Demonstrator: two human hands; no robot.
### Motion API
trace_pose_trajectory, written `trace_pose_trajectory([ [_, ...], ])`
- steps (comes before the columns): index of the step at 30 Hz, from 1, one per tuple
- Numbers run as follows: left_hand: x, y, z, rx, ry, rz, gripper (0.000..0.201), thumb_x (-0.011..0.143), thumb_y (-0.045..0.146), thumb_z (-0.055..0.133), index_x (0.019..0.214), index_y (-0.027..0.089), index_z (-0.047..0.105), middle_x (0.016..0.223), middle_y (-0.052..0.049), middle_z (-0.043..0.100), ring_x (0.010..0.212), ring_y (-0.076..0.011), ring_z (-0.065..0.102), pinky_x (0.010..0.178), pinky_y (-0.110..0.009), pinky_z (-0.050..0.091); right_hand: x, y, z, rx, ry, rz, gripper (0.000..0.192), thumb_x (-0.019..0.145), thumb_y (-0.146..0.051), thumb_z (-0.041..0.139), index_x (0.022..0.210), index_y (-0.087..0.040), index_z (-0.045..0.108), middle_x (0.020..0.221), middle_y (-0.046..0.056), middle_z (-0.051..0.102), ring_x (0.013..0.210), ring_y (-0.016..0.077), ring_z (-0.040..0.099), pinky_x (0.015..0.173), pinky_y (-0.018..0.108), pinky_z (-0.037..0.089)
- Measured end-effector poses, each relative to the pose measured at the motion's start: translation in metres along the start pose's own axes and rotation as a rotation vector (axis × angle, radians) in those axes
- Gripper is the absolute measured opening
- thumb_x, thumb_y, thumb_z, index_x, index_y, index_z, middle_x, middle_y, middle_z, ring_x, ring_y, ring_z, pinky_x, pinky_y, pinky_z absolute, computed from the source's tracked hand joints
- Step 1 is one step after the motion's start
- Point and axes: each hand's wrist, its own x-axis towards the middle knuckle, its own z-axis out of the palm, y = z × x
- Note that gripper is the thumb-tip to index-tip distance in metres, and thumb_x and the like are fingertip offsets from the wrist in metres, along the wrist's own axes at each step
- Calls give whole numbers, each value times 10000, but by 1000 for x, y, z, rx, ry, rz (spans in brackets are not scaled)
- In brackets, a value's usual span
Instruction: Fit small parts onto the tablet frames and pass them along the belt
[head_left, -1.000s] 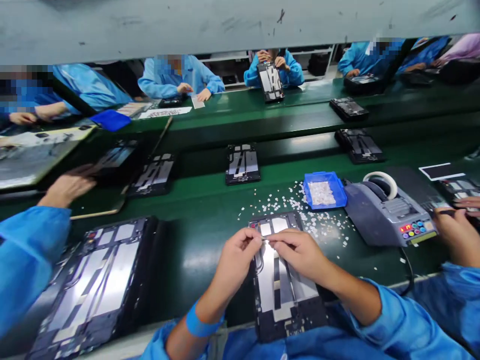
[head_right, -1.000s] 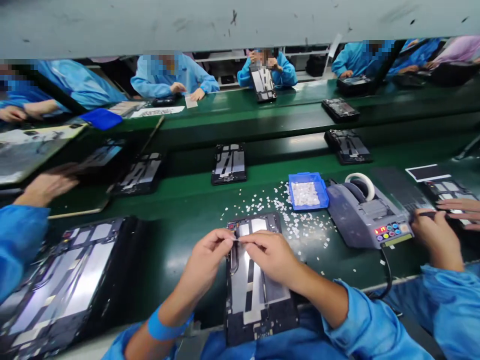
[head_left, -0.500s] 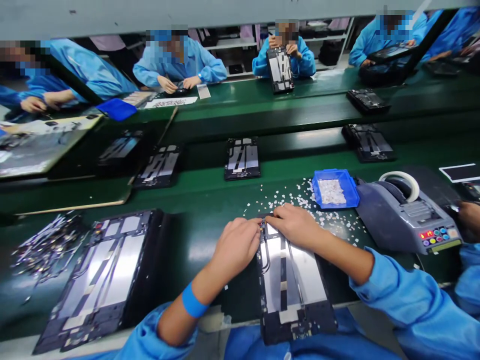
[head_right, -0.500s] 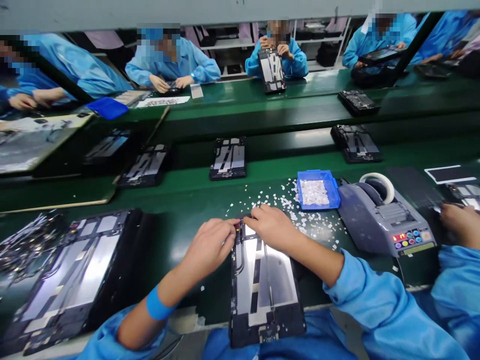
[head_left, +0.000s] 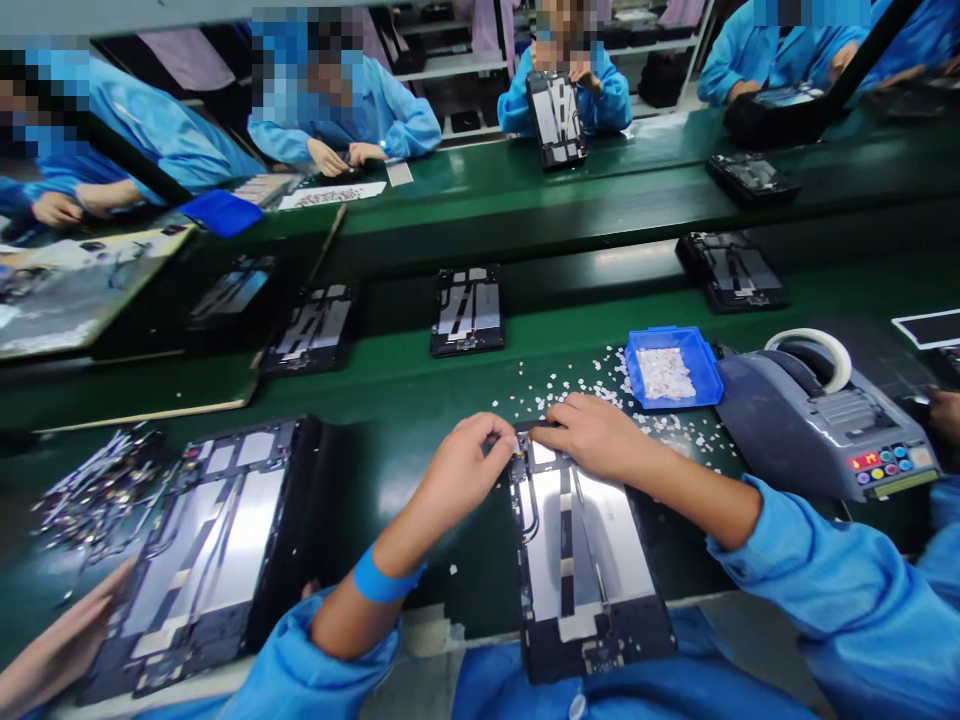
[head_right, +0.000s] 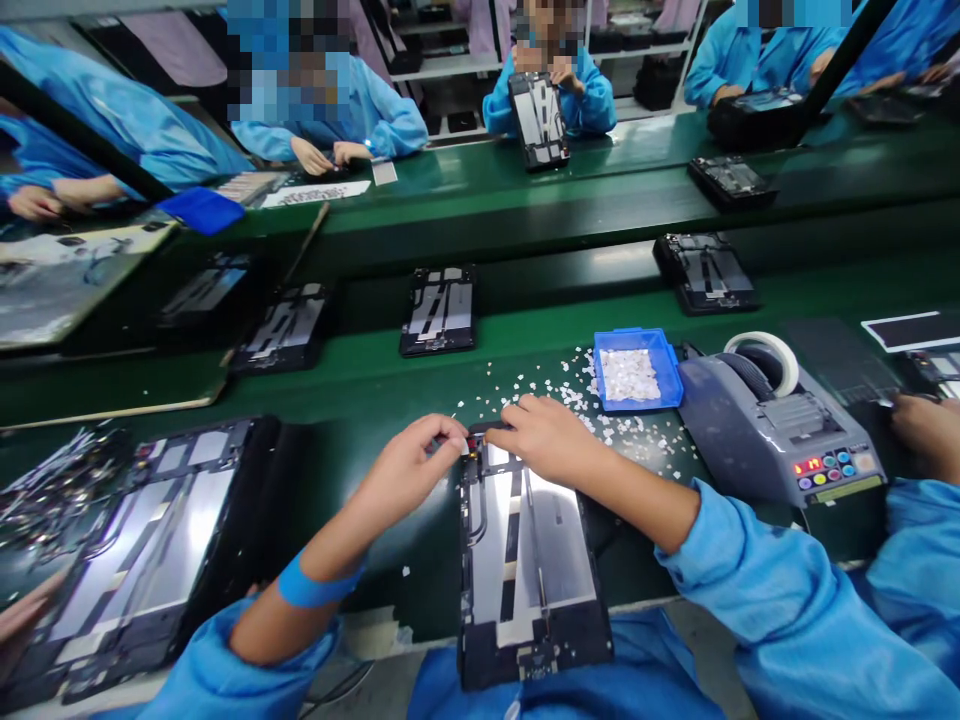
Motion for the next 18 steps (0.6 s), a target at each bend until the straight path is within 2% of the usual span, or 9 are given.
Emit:
trace_pose_trajectory([
  [3,12,-1,5,-77,-60,-75,142,880,279,561,792,206,644,836,-20,625,801,-201,601,730,-326,468,-1,2,1,3,0,6,283,1048,-197,491,1241,-249,691,949,77,605,881,222,440,702,338,289],
  [11,22,-3,12,-5,-110,-125,146,850,275,556,796,190,663,821,-28,578,787,-208,569,715,-334,433,0,0,-1,-14,-13,25,289,1025,-167,527,1247,-256,689,979,70,612,893,223,447,710,346,288],
  [18,21,-7,17,10,-74,-151,147,860,258,543,792,195,657,799,-26,584,797,-212,572,702,-325,424,0,-1,-2,1,-16,29,276,1011,-170,556,1237,-247,695,1004,78,619,912,226,457,721,342,302],
])
